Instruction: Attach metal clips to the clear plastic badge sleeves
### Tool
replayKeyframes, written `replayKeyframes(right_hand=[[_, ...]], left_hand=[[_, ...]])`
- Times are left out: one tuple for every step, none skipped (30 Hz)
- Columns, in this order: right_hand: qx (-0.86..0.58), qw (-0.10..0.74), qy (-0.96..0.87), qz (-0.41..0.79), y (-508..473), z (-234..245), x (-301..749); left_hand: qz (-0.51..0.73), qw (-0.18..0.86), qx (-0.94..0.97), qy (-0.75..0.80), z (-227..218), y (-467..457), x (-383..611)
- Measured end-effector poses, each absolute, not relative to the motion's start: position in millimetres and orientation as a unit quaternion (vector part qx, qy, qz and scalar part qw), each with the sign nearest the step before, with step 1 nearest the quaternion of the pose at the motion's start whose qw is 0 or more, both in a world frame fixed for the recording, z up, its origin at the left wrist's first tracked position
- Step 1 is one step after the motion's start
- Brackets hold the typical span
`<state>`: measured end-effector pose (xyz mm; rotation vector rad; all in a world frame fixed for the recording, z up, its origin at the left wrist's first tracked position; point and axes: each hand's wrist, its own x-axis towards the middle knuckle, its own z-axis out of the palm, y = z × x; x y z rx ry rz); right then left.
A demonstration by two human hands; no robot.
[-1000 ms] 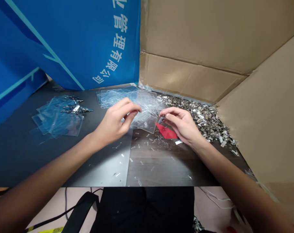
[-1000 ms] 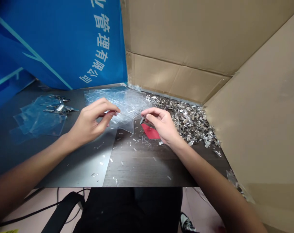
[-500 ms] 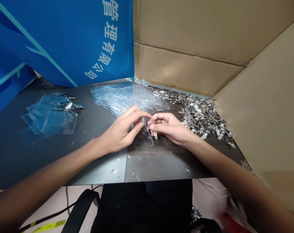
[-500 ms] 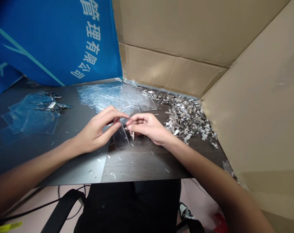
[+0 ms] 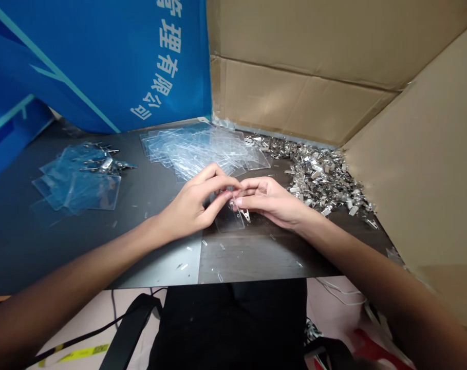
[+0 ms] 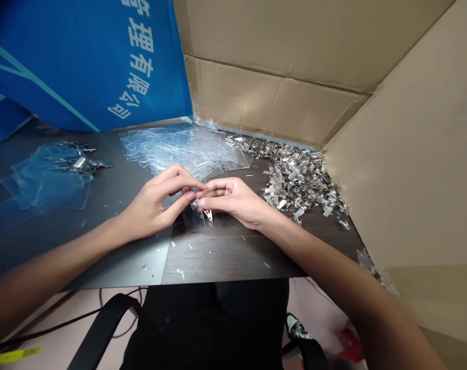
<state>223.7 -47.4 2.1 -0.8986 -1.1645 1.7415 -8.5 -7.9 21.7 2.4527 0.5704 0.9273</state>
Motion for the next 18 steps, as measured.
replayKeyframes(right_hand=[[-0.361, 0.412, -0.465, 0.695, -47.3, 1.4, 224.7], [-0.364, 0.406, -0.469, 0.695, -47.3, 0.9, 225.6], [-0.368, 0.402, -0.474, 0.692, -47.4, 0.5, 226.5], [-0.370, 0.400, -0.479, 0.689, -47.4, 0.2, 227.1], [-0.370, 0.400, -0.482, 0.686, -47.6, 0.1, 227.5], [-0.368, 0.402, -0.484, 0.685, -47.7, 0.1, 227.6], [-0.365, 0.402, -0.483, 0.687, -47.9, 0.3, 227.4], [-0.362, 0.401, -0.480, 0.691, -48.1, 0.5, 227.0], [-0.361, 0.398, -0.475, 0.697, -48.4, 0.8, 226.4], [-0.360, 0.396, -0.471, 0.701, -48.6, 1.1, 225.9], [-0.361, 0.395, -0.467, 0.704, -48.8, 1.3, 225.3], [-0.361, 0.395, -0.464, 0.706, -48.9, 1.5, 224.9], [-0.361, 0.396, -0.463, 0.706, -48.9, 1.5, 224.5], [-0.360, 0.398, -0.463, 0.705, -48.8, 1.4, 224.3], [-0.359, 0.402, -0.463, 0.704, -48.6, 1.1, 224.2], [-0.358, 0.407, -0.463, 0.702, -48.4, 0.8, 224.1], [-0.358, 0.412, -0.462, 0.699, -48.1, 0.4, 224.1], [-0.357, 0.419, -0.462, 0.695, -47.8, -0.1, 224.1]], left_hand=[[0.337, 0.226, 0.890, 0.207, 22.2, -7.7, -8.8], [0.335, 0.228, 0.890, 0.207, 22.7, -7.5, -9.2], [0.334, 0.231, 0.890, 0.209, 23.1, -7.2, -9.5], [0.334, 0.236, 0.888, 0.212, 23.3, -6.8, -9.7], [0.336, 0.244, 0.884, 0.217, 23.2, -6.5, -9.9], [0.340, 0.256, 0.877, 0.225, 22.9, -6.1, -9.9], [0.347, 0.269, 0.867, 0.233, 22.4, -5.6, -9.8], [0.353, 0.284, 0.858, 0.241, 21.9, -5.2, -9.6], [0.355, 0.297, 0.851, 0.247, 21.4, -4.8, -9.3], [0.354, 0.308, 0.847, 0.248, 21.0, -4.3, -9.0], [0.351, 0.317, 0.846, 0.246, 20.7, -3.8, -8.8], [0.344, 0.323, 0.848, 0.242, 20.5, -3.3, -8.7], [0.337, 0.328, 0.850, 0.238, 20.4, -2.8, -8.7], [0.332, 0.334, 0.850, 0.236, 20.3, -2.4, -8.8], [0.329, 0.339, 0.849, 0.235, 19.9, -2.0, -8.9], [0.328, 0.344, 0.848, 0.234, 19.3, -1.6, -8.9], [0.329, 0.348, 0.846, 0.235, 18.4, -1.5, -8.9], [0.331, 0.353, 0.842, 0.236, 17.2, -1.4, -8.7]])
